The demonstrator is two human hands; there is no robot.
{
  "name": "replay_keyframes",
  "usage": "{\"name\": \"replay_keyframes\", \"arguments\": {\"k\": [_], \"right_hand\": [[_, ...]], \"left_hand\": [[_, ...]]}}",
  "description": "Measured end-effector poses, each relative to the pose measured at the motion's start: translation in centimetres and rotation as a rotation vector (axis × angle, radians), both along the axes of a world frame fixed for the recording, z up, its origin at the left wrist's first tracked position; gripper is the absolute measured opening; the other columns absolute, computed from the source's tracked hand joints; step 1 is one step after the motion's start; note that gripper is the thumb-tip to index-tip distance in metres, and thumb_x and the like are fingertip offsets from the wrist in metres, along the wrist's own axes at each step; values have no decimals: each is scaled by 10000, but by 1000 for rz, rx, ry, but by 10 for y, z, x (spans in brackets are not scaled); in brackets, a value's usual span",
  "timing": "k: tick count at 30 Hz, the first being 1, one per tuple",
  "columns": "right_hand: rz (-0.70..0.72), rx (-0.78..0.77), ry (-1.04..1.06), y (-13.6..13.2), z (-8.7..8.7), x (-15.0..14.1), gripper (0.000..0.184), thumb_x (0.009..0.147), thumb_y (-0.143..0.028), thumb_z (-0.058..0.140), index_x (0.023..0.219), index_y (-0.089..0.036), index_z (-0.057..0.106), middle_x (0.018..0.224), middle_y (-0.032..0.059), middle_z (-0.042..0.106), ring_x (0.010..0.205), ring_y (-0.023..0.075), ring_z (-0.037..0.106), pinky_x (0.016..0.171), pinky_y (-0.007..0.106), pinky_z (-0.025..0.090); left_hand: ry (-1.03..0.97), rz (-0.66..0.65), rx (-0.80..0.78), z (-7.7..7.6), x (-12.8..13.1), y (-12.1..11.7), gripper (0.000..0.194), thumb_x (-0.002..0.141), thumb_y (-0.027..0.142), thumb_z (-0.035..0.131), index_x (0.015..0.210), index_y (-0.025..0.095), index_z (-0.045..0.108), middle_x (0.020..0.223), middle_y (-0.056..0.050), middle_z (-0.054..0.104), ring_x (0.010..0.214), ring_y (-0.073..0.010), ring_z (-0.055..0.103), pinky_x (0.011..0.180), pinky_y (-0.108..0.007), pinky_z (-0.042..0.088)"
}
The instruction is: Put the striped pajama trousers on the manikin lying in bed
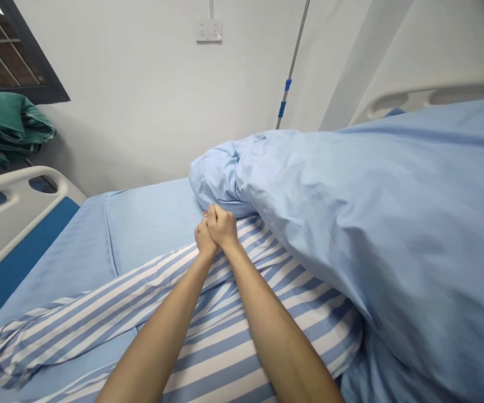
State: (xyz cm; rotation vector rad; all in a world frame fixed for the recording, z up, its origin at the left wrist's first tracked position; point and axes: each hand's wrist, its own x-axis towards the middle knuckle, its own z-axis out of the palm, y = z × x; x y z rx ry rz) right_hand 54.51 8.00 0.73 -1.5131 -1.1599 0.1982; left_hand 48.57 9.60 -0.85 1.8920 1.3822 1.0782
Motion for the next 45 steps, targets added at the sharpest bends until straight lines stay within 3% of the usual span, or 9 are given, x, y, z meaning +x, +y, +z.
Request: {"name": "replay_keyframes", "arguments": {"k": [6,12,18,20,26,32,36,40,45], "right_hand": [[36,-43,109,4,-12,13,381,886,-376,347,713,-184,627,727,63,673,769,188,599,705,265,422],[-55,57,318,10,-14,20,372,861,-375,334,553,-193,436,535,-4,518,534,133,447,536,237,345],[-117,25,417,10,-12,26,359,856,-369,336,544,-198,384,515,-11,482,522,120,401,519,236,324],[-138,3,347,6,-6,25,372,868,-375,317,550,-198,393,532,3,505,530,126,414,530,239,324],[-151,-23,-194,-9,14,28,400,904,-407,301,648,-187,516,589,34,567,579,153,480,595,251,297],[-238,-140,-162,-2,-13,49,438,910,-383,286,640,-165,553,597,59,591,548,144,445,555,253,250],[-255,-118,-154,1,-23,51,471,909,-403,273,651,-150,576,599,67,598,545,141,433,556,254,255],[-249,-114,-165,-2,-21,48,503,908,-424,258,668,-135,593,627,94,614,556,146,440,556,265,260],[-241,-148,-171,-3,-20,46,493,896,-429,273,695,-136,615,673,124,639,589,167,473,562,275,266]], "left_hand": [[-212,-4,-62,-1,4,2,341,822,320,340,563,187,516,643,-15,595,631,-125,473,596,-242,326],[-451,-107,-170,21,26,11,266,751,263,385,495,192,389,473,46,404,510,-91,376,521,-217,303],[-270,-9,-64,9,34,4,293,784,265,378,501,194,406,529,26,477,562,-101,413,568,-225,311],[-179,-15,-39,2,33,3,302,800,267,371,512,195,424,551,18,510,570,-106,418,572,-228,311],[2,-65,-23,-1,33,3,227,802,295,450,622,191,541,651,-42,619,646,-138,508,613,-237,341],[-34,-44,-20,1,36,0,294,821,263,341,590,199,512,675,-36,618,664,-142,509,657,-253,357],[-86,-139,-71,4,31,-1,286,791,280,363,538,192,463,574,5,533,603,-116,457,614,-235,341],[-78,-144,-79,7,-12,1,322,786,305,349,493,188,413,489,34,432,541,-98,420,545,-217,317],[-1,46,-75,14,-151,13,307,763,325,368,487,191,382,464,47,363,510,-95,378,518,-215,301]]}}
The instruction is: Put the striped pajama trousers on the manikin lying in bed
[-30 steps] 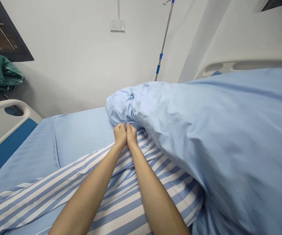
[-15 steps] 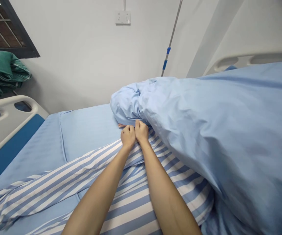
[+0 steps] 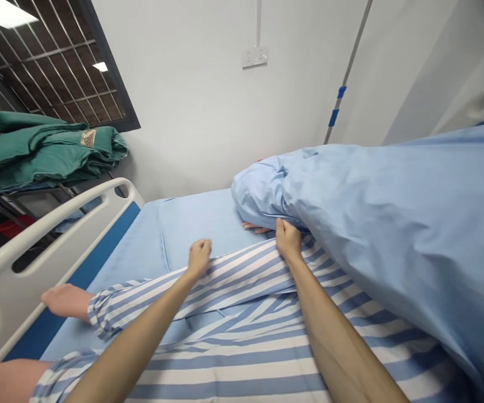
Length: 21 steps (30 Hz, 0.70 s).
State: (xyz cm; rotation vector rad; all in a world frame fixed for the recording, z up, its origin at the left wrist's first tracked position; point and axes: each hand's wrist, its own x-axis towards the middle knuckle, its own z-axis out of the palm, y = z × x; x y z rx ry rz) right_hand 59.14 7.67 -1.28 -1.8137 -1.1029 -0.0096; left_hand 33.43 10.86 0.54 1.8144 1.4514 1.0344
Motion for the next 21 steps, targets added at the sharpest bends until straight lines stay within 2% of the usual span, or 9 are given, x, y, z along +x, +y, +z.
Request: {"name": "replay_keyframes", "arguments": {"k": [3,5,7,9,11,14,17,21], "right_hand": [[10,-3,-14,1,-1,0,514,891,-451,264,701,-137,624,697,138,649,611,179,494,569,278,282],[7,-8,-21,2,-2,1,532,885,-470,254,711,-135,629,702,148,651,624,191,505,573,282,295],[0,-19,-23,3,-5,2,540,879,-479,247,720,-133,631,704,156,651,631,203,513,574,288,307],[-3,-25,-34,4,-7,4,533,873,-479,249,712,-137,624,702,157,648,635,211,516,574,294,313],[-7,-28,-57,6,-9,5,516,867,-473,256,693,-145,615,696,152,642,631,213,513,570,298,314],[-8,-85,-100,8,-9,5,490,854,-457,270,668,-155,608,654,139,625,590,207,493,552,301,309],[-19,-204,-154,12,-6,3,449,840,-430,297,649,-173,612,616,126,609,555,208,481,537,306,305],[-41,-374,-245,17,-2,-1,406,837,-421,322,684,-200,626,682,139,634,563,235,513,550,325,319]], "left_hand": [[48,174,14,8,-100,7,299,753,320,375,482,196,378,454,46,349,499,-100,357,508,-222,288],[72,283,19,9,-158,7,300,756,318,370,481,200,375,444,44,345,488,-104,342,499,-227,279],[99,365,23,3,-203,4,309,762,317,371,475,202,365,443,38,349,501,-111,351,511,-230,280],[142,416,22,-7,-233,-3,311,762,311,388,473,200,357,450,33,360,523,-119,364,532,-233,275],[251,449,22,-20,-249,-9,307,777,310,395,492,195,378,481,24,409,556,-128,391,559,-237,268],[482,492,-10,-32,-253,-14,294,822,312,360,575,196,469,600,-4,548,632,-145,460,589,-246,260],[601,486,-64,-34,-252,-15,307,852,316,330,663,207,545,710,-28,633,691,-159,520,596,-251,257],[642,472,-87,-33,-255,-15,328,871,326,320,737,213,598,774,-45,672,738,-169,570,614,-252,269]]}}
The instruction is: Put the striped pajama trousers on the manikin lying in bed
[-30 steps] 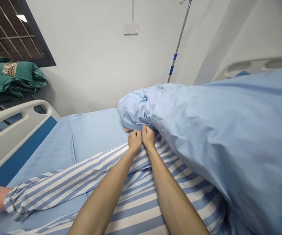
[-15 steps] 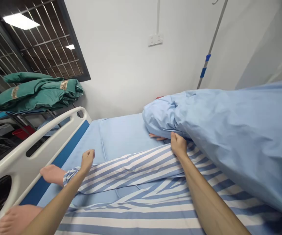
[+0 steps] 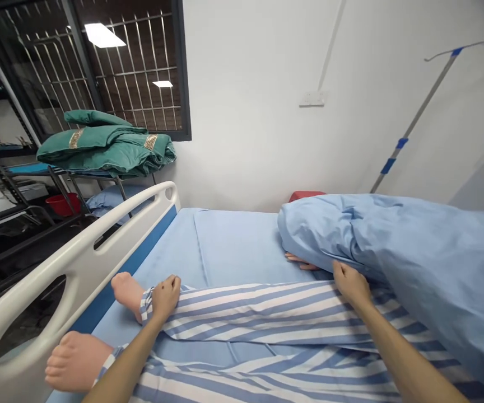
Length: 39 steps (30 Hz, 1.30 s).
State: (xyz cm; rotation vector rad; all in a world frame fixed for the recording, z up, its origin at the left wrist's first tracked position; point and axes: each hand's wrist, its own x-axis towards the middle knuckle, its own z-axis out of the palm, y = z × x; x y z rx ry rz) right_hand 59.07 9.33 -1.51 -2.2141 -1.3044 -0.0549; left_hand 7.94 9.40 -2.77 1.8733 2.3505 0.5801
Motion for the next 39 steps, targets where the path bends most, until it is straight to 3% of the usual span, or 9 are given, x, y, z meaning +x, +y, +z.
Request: {"name": "replay_keyframes", "arguments": {"k": [5,10,14,17,20,24,28,32,39], "right_hand": [[-10,-75,-67,2,1,-3,391,834,-415,321,711,-207,629,736,167,647,589,277,557,570,356,357],[-23,-100,-42,2,8,-8,302,763,-381,416,539,-231,552,658,164,625,577,301,576,587,382,385],[58,-53,12,5,18,-38,290,740,-393,419,500,-247,492,622,136,622,581,303,576,597,393,392],[251,116,134,9,23,-103,329,756,-458,376,570,-239,537,626,98,620,615,269,566,597,361,396],[443,248,287,15,20,-209,445,770,-575,332,510,-226,431,491,34,502,502,195,463,511,306,356],[721,261,530,17,-1,-361,481,850,-545,295,531,-202,405,491,-10,450,496,132,417,494,243,326],[769,218,550,12,-29,-442,433,898,-430,285,604,-187,490,543,12,520,528,131,459,522,235,301],[751,223,573,11,-40,-450,417,909,-393,291,628,-182,515,578,25,556,545,135,474,541,241,297],[703,289,887,21,-38,-438,441,888,-468,285,609,-177,464,579,7,504,566,129,440,548,240,339]], "left_hand": [[61,-20,-23,-2,-4,0,326,877,313,327,816,220,633,803,-62,683,754,-188,601,619,-261,293],[78,-61,-16,-4,-6,-1,329,883,301,320,830,222,634,795,-62,681,753,-194,615,621,-265,316],[79,-69,7,-6,-7,-1,319,881,292,322,832,225,631,778,-57,679,734,-195,618,619,-266,321],[70,-74,12,-6,-8,-2,333,886,291,307,838,228,630,776,-59,680,735,-201,621,609,-271,310],[56,-97,7,-7,-9,-1,333,891,295,303,861,231,628,797,-57,682,742,-202,621,606,-274,302],[16,-102,45,-17,-14,2,331,896,293,308,904,232,633,829,-53,683,765,-187,616,634,-265,323],[-78,-91,142,-33,-20,5,322,889,296,333,971,214,634,877,-68,686,775,-181,612,671,-261,357],[-231,-115,189,-33,-22,10,313,877,297,341,884,193,636,803,-72,675,737,-182,592,673,-268,365],[-879,-141,325,-4,9,24,364,844,395,318,546,203,401,517,16,476,533,-123,438,545,-235,335]]}}
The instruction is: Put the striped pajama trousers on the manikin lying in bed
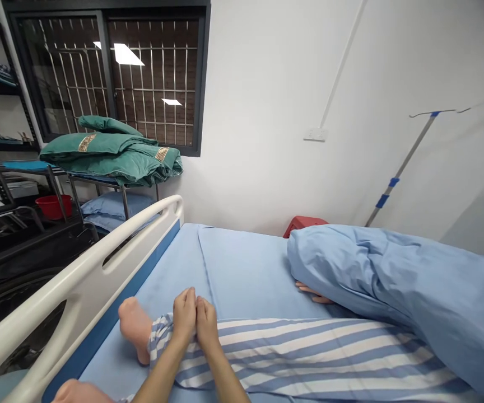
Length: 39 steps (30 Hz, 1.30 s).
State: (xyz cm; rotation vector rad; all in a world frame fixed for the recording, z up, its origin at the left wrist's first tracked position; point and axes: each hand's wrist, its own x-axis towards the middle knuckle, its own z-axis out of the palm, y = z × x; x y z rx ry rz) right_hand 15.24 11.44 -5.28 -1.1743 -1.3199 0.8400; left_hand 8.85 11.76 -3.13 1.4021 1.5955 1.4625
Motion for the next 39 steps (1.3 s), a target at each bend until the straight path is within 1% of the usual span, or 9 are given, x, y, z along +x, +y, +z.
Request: {"name": "replay_keyframes", "arguments": {"k": [2,5,12,19,24,27,31,34,39], "right_hand": [[-13,-32,83,3,-1,3,418,867,-489,313,597,-186,417,562,-11,454,553,122,411,538,238,344],[-42,-63,125,5,4,10,392,857,-477,325,584,-198,364,545,-26,401,535,114,382,522,235,338],[-4,70,-342,-2,39,48,400,894,-397,316,556,-192,374,506,-34,383,506,106,336,513,247,220],[-106,43,-418,-9,12,71,397,910,-358,291,566,-192,397,496,-22,420,491,111,356,519,264,194],[-102,50,-250,-5,10,74,404,910,-376,295,575,-188,418,528,-10,469,517,115,405,522,245,246],[-125,33,-105,-2,10,78,393,902,-380,309,588,-183,440,556,0,505,535,119,435,525,236,285],[-144,-3,20,2,11,80,390,891,-391,309,566,-191,389,532,-16,463,523,113,414,507,222,310],[-155,-8,-62,-1,20,83,394,891,-371,314,554,-190,408,522,-13,472,505,112,409,494,228,282],[-112,110,-317,-8,34,106,403,898,-358,337,556,-192,474,488,-20,465,467,109,359,490,255,208]], "left_hand": [[-13,24,-15,-5,11,-4,350,832,400,331,555,205,416,526,11,489,543,-129,451,547,-237,327],[161,46,-72,-18,18,-11,323,828,396,347,603,209,482,566,-3,543,581,-145,490,576,-246,306],[340,13,-140,-19,19,-16,369,857,397,288,574,208,431,542,10,512,576,-138,470,566,-243,268],[362,-4,-180,-13,25,-13,347,825,398,339,547,199,399,516,26,458,559,-127,422,558,-242,262],[119,-111,-25,3,52,0,363,782,446,392,518,204,333,483,45,363,524,-112,364,539,-236,298],[-40,-98,-19,3,75,1,360,789,458,377,531,207,371,495,34,414,521,-118,388,530,-239,324],[123,-59,-70,-7,87,-4,356,808,457,362,586,206,482,542,0,530,547,-141,452,573,-257,342],[180,-83,-79,-10,84,-6,361,829,432,328,596,209,492,569,-8,558,574,-146,476,598,-259,355],[241,-79,-110,-10,85,-8,371,838,424,322,556,208,432,520,13,498,552,-135,442,558,-249,328]]}}
